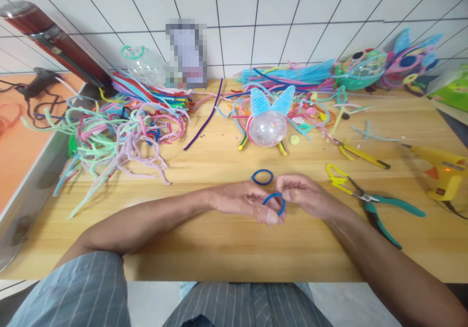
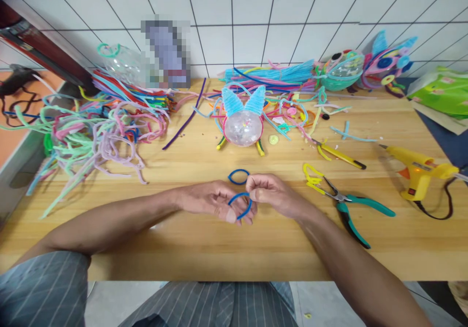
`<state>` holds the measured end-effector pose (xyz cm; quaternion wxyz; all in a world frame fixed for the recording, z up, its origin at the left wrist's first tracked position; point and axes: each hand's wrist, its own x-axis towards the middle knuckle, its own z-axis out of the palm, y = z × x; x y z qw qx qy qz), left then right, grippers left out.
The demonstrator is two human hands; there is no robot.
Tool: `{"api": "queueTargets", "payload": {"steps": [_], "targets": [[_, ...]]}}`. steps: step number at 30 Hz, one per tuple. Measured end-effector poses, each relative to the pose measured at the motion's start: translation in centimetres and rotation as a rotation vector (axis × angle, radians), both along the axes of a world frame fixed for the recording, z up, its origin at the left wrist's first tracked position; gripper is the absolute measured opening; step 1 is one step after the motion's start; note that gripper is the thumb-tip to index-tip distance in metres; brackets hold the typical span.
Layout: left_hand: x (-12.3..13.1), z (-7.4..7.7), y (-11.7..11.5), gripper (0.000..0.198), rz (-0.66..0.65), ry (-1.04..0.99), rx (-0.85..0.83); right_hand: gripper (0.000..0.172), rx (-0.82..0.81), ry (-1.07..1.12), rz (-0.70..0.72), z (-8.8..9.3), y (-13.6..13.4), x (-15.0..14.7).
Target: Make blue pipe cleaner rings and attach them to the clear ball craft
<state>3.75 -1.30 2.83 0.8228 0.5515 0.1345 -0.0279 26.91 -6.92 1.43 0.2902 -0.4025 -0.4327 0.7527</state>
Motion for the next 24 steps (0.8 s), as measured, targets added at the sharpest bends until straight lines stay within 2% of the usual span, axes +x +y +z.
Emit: {"api": "queueTargets", "payload": {"steps": [8, 17, 24], "targets": [[0.05, -0.08, 0.30, 0.063, 0.050, 0.017, -0.007, 0.035, -0.011, 0.035, 0.011, -0.02, 0.07, -0.13], [0.27, -0.66, -0.18, 0.046, 0.048, -0.033, 0.011, 0.025, 0.045, 0.000, -0.026, 0.19, 0.36, -0.08], [0.14, -0.83, -0.10, 0.044, 0.041, -0.035, 0.048, 0.029, 0.063, -0.008, -0.019, -0.17, 0.36, -0.01]]}}
